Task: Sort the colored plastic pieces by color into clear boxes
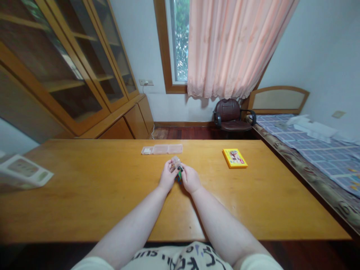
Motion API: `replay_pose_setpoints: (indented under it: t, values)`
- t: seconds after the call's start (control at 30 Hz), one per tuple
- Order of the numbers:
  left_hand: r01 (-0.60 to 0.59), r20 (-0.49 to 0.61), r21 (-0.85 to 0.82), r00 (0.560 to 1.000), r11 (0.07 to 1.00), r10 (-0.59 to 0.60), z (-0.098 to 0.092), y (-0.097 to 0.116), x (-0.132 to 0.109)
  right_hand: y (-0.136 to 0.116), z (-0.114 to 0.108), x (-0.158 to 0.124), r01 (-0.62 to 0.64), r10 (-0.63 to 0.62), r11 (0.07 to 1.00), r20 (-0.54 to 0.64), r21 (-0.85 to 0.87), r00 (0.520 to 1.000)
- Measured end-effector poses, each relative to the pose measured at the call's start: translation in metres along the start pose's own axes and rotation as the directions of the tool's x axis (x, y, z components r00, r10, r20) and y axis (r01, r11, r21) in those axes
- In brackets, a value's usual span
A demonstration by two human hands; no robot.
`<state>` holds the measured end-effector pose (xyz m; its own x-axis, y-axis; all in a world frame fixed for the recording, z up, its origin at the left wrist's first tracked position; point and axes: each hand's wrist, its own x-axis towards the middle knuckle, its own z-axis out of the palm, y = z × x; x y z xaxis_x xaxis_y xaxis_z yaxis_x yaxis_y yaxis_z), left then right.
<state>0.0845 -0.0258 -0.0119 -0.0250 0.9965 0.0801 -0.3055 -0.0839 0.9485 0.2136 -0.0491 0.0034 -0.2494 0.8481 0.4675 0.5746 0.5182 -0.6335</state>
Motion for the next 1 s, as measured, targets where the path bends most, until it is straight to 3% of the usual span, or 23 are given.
replay_pose_setpoints:
  t: [0.13,0.43,0.7,1.0]
  values:
    - [0.067,-0.066,-0.008,0.996,0.998,-0.067,0.005,0.002,-0.001,0.0,0.004,-0.001,-0.05,0.04,0.979,-0.059,-0.197,0.997]
    - [0.105,-0.123,-0.036,0.986,0.994,-0.109,0.012,0.007,-0.005,0.0,0.013,-0.003,0.022,-0.109,0.913,-0.193,-0.406,0.975]
    - [0.112,-0.15,0.005,0.982,0.994,-0.11,0.01,0.0,-0.002,0.002,0.019,-0.004,-0.13,0.046,0.923,-0.232,-0.362,0.972]
    - [0.073,-0.189,0.062,0.98,0.995,-0.06,0.01,-0.007,-0.001,0.002,0.022,-0.002,-0.186,0.121,0.939,-0.226,-0.29,0.967]
